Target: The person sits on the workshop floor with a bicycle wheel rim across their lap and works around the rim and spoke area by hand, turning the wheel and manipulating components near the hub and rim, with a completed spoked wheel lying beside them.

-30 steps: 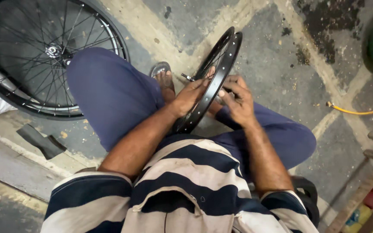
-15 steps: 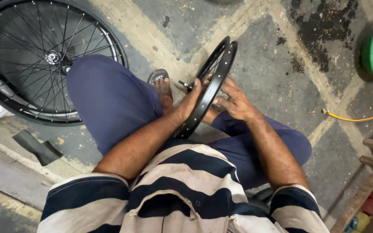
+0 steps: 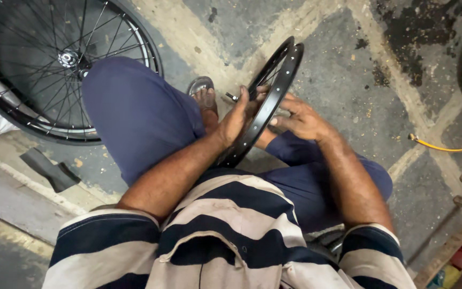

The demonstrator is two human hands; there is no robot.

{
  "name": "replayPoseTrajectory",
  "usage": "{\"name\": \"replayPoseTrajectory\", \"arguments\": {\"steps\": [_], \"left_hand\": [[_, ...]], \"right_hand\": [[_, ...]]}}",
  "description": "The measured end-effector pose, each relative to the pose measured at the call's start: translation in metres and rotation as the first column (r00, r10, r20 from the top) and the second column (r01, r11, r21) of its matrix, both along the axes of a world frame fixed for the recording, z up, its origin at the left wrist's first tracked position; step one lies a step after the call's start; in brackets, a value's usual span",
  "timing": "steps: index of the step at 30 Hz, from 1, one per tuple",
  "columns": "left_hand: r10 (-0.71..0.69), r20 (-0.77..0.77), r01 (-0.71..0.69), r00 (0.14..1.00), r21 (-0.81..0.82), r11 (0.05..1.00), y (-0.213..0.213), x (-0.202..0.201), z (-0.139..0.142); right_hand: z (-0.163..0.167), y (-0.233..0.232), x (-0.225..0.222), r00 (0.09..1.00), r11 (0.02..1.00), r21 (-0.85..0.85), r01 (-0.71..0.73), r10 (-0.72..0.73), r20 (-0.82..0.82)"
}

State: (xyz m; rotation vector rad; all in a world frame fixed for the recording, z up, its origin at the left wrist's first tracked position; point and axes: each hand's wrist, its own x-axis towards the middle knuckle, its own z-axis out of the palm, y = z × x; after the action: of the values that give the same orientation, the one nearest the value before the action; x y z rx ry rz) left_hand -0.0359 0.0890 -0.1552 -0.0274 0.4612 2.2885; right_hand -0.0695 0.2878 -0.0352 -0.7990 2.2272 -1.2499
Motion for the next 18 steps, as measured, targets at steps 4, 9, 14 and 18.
{"name": "replayPoseTrajectory", "arguments": {"steps": [4,9,14,18], "left_hand": [[0.029,0.055,-0.030,0.998,0.014,0.999,0.003,-0.001,0.005],[0.060,0.116,-0.065,0.991,0.037,0.997,0.008,0.003,-0.015],[0.162,0.227,-0.172,0.960,0.027,0.985,0.004,0.011,-0.037],[0.014,-0.042,-0.020,0.999,-0.160,0.987,-0.010,0.012,-0.031]], "right_hand": [[-0.004,-0.009,0.004,0.972,0.996,0.008,0.093,-0.089,-0.217],[-0.019,-0.061,0.031,0.714,0.860,-0.143,0.491,-0.491,-0.499],[-0.046,-0.092,0.057,0.519,0.582,-0.339,0.739,-0.813,-0.265],[-0.050,-0.070,0.057,0.555,0.606,-0.243,0.758,-0.794,-0.248]]}}
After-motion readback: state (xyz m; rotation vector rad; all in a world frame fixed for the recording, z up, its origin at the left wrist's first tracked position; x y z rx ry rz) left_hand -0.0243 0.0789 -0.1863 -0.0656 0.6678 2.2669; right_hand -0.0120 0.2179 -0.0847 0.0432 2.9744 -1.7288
